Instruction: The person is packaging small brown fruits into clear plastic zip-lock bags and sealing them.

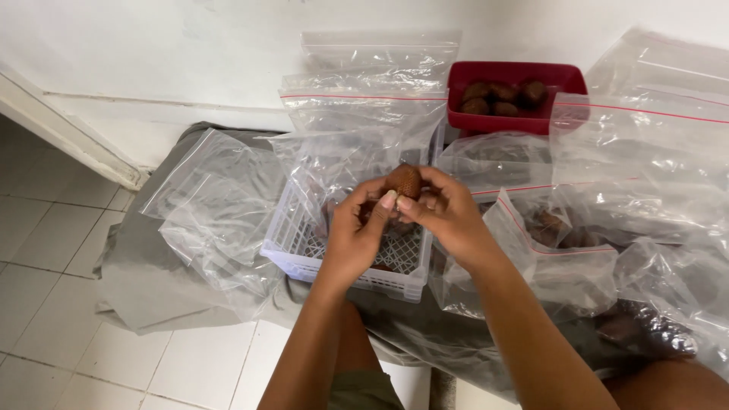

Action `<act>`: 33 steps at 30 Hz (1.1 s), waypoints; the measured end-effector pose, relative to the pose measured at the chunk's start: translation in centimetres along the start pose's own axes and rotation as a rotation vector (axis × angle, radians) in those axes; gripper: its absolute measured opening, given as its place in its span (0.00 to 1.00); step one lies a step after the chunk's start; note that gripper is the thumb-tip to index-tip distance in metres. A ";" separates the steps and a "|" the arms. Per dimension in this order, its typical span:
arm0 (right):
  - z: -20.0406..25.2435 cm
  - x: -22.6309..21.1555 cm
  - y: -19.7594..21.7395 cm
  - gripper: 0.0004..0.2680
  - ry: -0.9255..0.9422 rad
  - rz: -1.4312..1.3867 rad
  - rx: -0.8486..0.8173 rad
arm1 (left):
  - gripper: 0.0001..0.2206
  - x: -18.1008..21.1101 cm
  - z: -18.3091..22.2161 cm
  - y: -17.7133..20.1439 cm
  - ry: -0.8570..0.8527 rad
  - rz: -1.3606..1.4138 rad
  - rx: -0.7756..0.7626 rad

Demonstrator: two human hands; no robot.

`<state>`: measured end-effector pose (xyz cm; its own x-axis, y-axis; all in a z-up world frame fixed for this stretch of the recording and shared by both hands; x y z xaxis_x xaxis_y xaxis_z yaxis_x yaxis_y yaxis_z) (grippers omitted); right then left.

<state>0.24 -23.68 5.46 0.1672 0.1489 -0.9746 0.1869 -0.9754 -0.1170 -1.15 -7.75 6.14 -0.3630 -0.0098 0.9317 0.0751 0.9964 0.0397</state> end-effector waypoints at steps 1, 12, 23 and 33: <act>-0.2 -0.5 1.0 0.21 0.007 0.002 0.009 | 0.14 0.9 -0.3 -0.8 -0.006 0.003 -0.009; -8.6 -1.2 17.2 0.20 0.160 0.373 0.313 | 0.17 1.2 -9.3 -11.4 -0.117 -0.240 -0.194; -11.0 -1.2 24.4 0.17 -0.173 1.292 0.220 | 0.19 -9.9 -17.4 -18.2 -0.140 -0.975 -0.362; -12.7 -0.6 22.9 0.15 -0.212 1.359 0.097 | 0.25 -7.0 -15.9 -17.8 -0.105 -0.979 -0.397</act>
<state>16.75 -44.01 5.79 0.0115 -0.9398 -0.3416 -0.0726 -0.3415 0.9371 14.80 -26.73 4.61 -0.5060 -0.7667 0.3951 -0.0023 0.4592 0.8883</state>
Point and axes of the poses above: each hand's wrist, its own z-axis away from the middle knuckle, its own y-axis out of the back of the hand, x = y × z, the point moved 1 cm from there along -z, towards the middle knuckle, and after that the axes turned 1 degree about z, right-handed, at the moved point
